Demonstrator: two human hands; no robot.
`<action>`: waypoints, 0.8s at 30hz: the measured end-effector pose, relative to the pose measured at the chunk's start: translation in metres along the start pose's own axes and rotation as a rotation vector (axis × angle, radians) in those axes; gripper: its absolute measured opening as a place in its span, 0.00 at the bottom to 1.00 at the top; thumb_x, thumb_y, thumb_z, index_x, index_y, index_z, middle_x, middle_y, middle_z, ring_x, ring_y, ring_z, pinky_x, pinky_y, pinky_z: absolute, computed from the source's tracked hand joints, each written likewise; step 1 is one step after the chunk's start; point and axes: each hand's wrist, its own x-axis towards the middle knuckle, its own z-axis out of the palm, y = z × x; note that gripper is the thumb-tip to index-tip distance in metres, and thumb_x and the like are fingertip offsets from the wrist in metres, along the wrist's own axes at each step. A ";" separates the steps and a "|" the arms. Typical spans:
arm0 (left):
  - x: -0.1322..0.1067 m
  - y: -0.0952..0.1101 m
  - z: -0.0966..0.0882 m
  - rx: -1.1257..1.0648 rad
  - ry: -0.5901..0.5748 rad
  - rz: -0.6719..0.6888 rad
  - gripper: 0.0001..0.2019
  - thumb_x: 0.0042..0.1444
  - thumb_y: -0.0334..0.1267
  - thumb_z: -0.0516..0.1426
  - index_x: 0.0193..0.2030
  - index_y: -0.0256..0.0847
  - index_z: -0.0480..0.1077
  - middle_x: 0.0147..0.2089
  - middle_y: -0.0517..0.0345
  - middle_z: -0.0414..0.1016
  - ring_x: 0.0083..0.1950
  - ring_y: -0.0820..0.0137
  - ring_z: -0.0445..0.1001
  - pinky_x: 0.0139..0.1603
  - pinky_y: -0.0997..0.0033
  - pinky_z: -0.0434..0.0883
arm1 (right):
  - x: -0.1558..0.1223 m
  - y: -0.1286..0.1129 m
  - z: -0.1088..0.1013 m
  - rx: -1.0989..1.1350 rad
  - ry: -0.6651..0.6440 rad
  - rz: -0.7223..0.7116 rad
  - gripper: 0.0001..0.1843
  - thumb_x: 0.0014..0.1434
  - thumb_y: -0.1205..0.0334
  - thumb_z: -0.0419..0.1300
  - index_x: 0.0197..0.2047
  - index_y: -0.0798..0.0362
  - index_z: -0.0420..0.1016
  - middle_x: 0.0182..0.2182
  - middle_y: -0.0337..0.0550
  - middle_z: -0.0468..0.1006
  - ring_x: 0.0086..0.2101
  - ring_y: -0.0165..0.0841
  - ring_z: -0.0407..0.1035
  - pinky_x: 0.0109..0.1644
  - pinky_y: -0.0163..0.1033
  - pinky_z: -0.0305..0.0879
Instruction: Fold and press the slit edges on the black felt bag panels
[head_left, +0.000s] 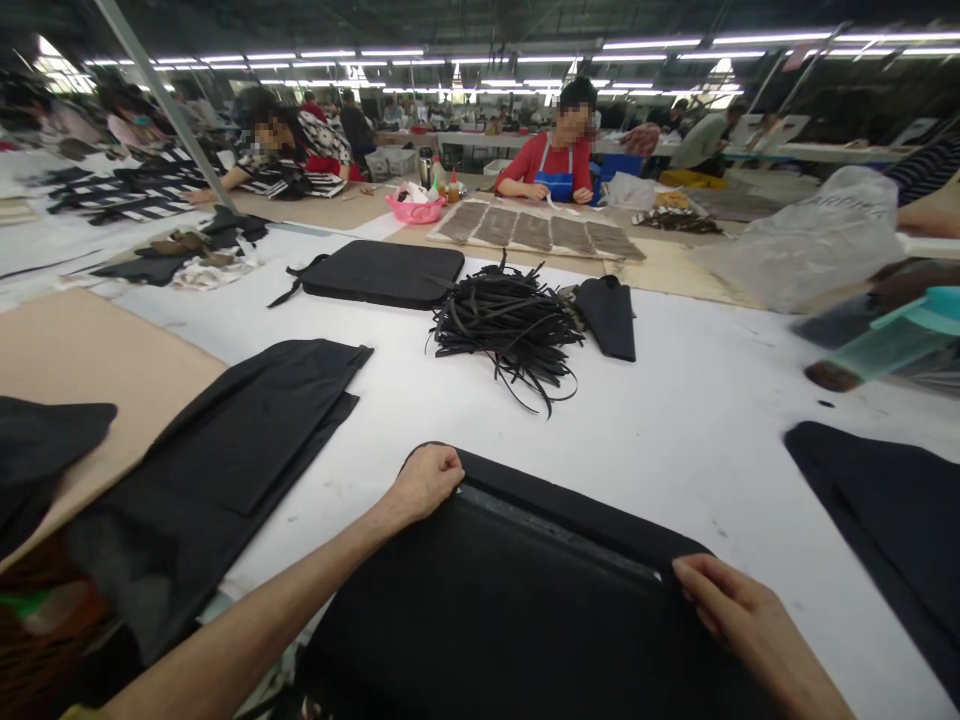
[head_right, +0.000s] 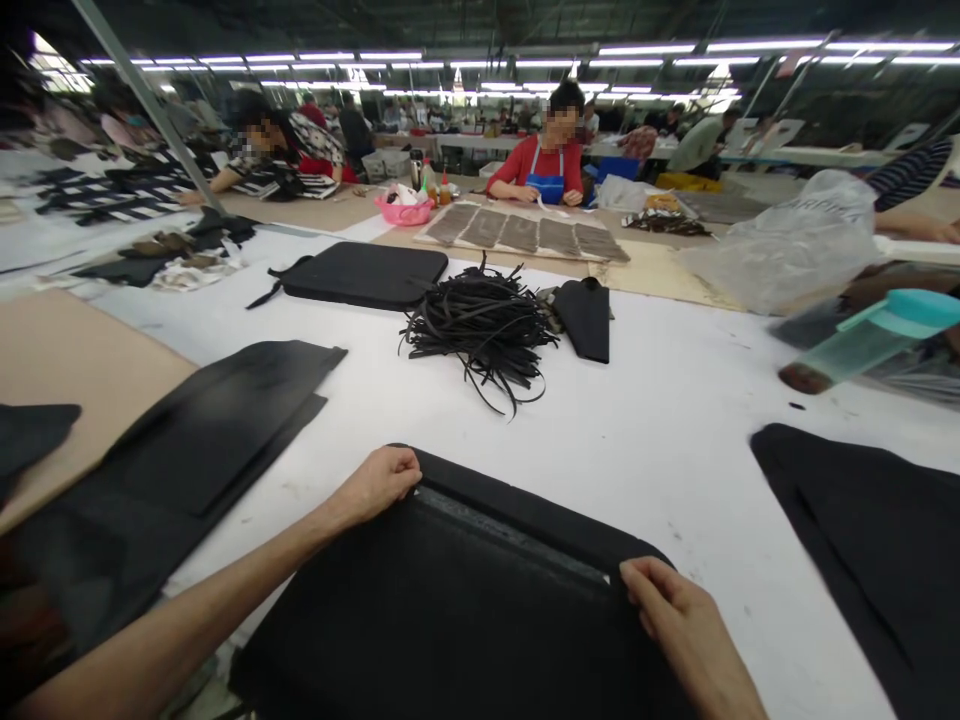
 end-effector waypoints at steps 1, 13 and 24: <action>0.000 0.000 0.000 0.021 0.000 0.001 0.05 0.43 0.32 0.51 0.20 0.39 0.66 0.17 0.65 0.65 0.22 0.74 0.63 0.25 0.75 0.57 | 0.000 0.000 0.001 -0.010 0.003 -0.007 0.21 0.48 0.40 0.54 0.26 0.52 0.69 0.19 0.36 0.64 0.21 0.29 0.57 0.24 0.35 0.51; 0.004 -0.007 0.005 0.149 0.025 0.011 0.06 0.45 0.33 0.52 0.22 0.40 0.67 0.19 0.64 0.65 0.24 0.73 0.65 0.26 0.75 0.58 | 0.004 0.002 0.006 -0.101 0.048 0.035 0.22 0.50 0.39 0.50 0.29 0.51 0.67 0.16 0.33 0.58 0.20 0.29 0.55 0.24 0.35 0.49; 0.002 -0.008 0.008 0.217 0.033 0.052 0.05 0.47 0.33 0.51 0.23 0.40 0.64 0.21 0.64 0.65 0.25 0.74 0.64 0.26 0.75 0.54 | 0.000 -0.007 0.008 -0.139 0.077 0.004 0.21 0.51 0.40 0.49 0.26 0.50 0.64 0.15 0.32 0.58 0.20 0.30 0.55 0.25 0.35 0.49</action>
